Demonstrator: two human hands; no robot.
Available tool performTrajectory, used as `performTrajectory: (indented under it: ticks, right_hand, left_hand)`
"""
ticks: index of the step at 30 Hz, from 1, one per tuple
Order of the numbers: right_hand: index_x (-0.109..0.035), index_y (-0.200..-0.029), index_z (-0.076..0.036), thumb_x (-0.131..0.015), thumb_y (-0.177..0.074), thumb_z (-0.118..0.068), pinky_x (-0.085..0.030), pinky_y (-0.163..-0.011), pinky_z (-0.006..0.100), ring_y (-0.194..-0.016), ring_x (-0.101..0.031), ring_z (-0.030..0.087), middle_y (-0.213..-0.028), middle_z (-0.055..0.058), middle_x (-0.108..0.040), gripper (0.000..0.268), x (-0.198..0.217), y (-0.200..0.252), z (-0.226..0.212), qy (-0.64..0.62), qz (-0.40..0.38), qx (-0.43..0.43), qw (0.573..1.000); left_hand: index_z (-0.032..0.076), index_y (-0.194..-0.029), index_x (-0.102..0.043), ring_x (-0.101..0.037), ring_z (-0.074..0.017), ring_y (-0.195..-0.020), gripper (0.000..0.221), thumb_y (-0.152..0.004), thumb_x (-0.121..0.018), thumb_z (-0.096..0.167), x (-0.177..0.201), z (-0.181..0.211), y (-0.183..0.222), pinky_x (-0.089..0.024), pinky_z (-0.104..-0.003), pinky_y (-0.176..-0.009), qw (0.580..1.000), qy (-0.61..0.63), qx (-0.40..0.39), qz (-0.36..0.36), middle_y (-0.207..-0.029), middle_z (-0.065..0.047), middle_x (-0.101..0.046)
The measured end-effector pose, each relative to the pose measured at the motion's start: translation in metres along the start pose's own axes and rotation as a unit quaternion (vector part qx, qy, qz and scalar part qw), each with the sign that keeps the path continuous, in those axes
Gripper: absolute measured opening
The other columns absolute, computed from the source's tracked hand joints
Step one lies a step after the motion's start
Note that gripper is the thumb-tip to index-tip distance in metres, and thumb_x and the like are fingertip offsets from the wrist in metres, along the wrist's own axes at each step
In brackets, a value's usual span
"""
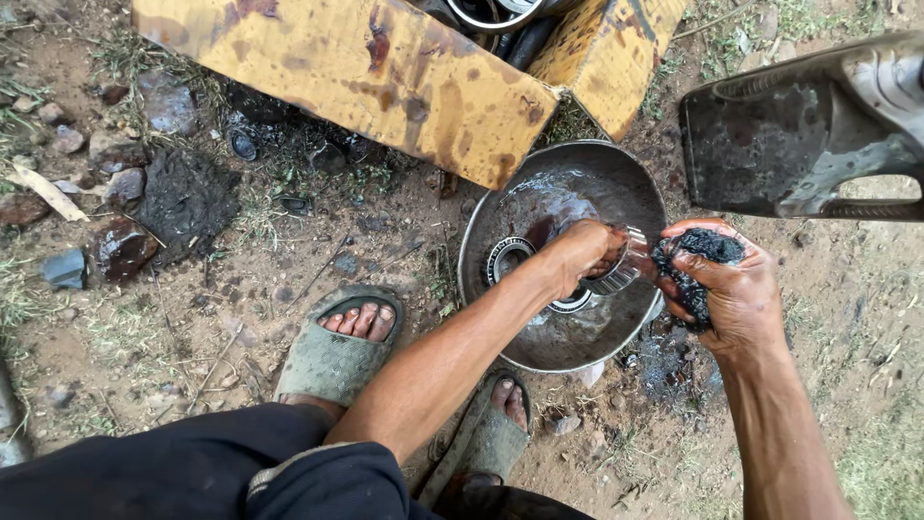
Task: The person cleans various metal roller bearings and mechanical parts in a metal bowl using a cloth and a dark liquid, turning the parts over to wipe all sides before setting them down near a cardboard box.
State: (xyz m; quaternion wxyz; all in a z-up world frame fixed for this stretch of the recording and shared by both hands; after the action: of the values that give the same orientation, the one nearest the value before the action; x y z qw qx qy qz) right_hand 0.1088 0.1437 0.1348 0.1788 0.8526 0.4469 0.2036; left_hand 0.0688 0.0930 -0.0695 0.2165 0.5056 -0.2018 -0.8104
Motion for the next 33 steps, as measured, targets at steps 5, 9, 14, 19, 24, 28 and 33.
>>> performTrajectory:
  ticks: [5,9,14,19,24,28,33]
  right_hand:
    - [-0.067,-0.103,0.002,-0.066,-0.091,0.002,-0.037,-0.037,0.023,-0.049,-0.052,0.010,-0.075,0.008,-0.064,0.011,-0.007,0.006,-0.003,0.012,0.022,-0.015,1.000]
    - [-0.066,-0.096,0.000,-0.067,-0.094,-0.008,-0.033,-0.036,0.023,-0.046,-0.047,0.010,-0.068,0.007,-0.058,0.009,-0.005,0.007,0.006,0.007,0.020,-0.013,1.000]
    - [-0.061,-0.089,-0.004,-0.058,-0.089,-0.018,-0.033,-0.035,0.027,-0.043,-0.042,0.012,-0.061,0.003,-0.049,0.014,-0.001,0.005,0.021,-0.066,0.007,-0.010,0.998]
    - [-0.060,-0.094,-0.003,-0.055,-0.090,-0.017,-0.032,-0.036,0.027,-0.044,-0.041,0.013,-0.064,0.005,-0.049,0.016,-0.004,0.003,0.019,-0.110,0.000,-0.033,0.993]
    - [-0.064,-0.123,0.002,-0.059,-0.077,-0.009,-0.050,-0.045,0.031,-0.069,-0.066,0.022,-0.092,0.019,-0.069,0.048,-0.007,0.013,-0.005,-0.147,-0.023,-0.050,0.988]
    - [-0.055,-0.137,-0.006,-0.068,-0.056,0.016,-0.060,-0.059,0.034,-0.086,-0.074,0.027,-0.107,0.018,-0.069,0.084,-0.008,0.025,-0.010,-0.231,-0.024,-0.038,0.972]
    - [-0.056,-0.145,-0.003,-0.074,-0.074,0.017,-0.058,-0.069,0.027,-0.092,-0.070,0.024,-0.114,0.016,-0.068,0.076,0.000,0.028,0.007,-0.217,-0.067,0.060,0.972]
  left_hand:
    - [0.011,-0.083,-0.063,-0.050,-0.0103,-0.072,0.024,-0.102,-0.051,0.018,-0.002,0.001,-0.002,-0.041,-0.037,-0.081,1.000,-0.009,0.008,0.026,-0.073,0.002,-0.059]
    - [0.010,-0.080,-0.058,-0.044,-0.0135,-0.069,0.024,-0.102,-0.052,0.018,0.003,0.001,-0.005,-0.040,-0.039,-0.079,1.000,0.000,0.010,0.027,-0.070,0.000,-0.051]
    - [0.011,-0.073,-0.054,-0.039,-0.0141,-0.061,0.030,-0.102,-0.054,0.020,0.004,0.002,-0.004,-0.036,-0.040,-0.067,1.000,0.007,-0.018,0.021,-0.063,0.001,-0.047]
    - [0.007,-0.079,-0.055,-0.040,-0.0138,-0.061,0.022,-0.101,-0.057,0.010,0.000,0.011,0.010,-0.037,-0.038,-0.066,0.999,0.031,-0.037,-0.001,-0.066,0.001,-0.050]
    - [0.003,-0.088,-0.070,-0.053,-0.0124,-0.062,0.029,-0.100,-0.047,0.015,0.001,0.010,0.014,-0.045,-0.035,-0.072,0.999,0.031,0.013,0.009,-0.067,-0.003,-0.066]
    - [0.003,-0.089,-0.067,-0.039,-0.0112,-0.060,0.027,-0.107,-0.053,0.017,0.005,0.008,0.009,-0.041,-0.037,-0.067,0.999,0.008,-0.045,-0.022,-0.067,0.003,-0.050]
    - [-0.002,-0.095,-0.077,-0.053,-0.0117,-0.063,0.035,-0.103,-0.048,0.015,0.009,0.008,0.013,-0.047,-0.031,-0.070,0.998,0.027,-0.044,-0.038,-0.075,-0.007,-0.068]
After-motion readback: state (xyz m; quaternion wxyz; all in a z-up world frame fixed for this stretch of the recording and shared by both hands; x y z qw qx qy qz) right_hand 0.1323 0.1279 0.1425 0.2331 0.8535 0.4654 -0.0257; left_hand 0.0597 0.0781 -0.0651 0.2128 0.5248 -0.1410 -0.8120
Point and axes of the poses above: each hand's wrist, its own y-axis away from the middle knuckle, its own x-axis out of the back of the hand, z = x × y, the point moved 3 cm from there along -y, towards the middle knuckle
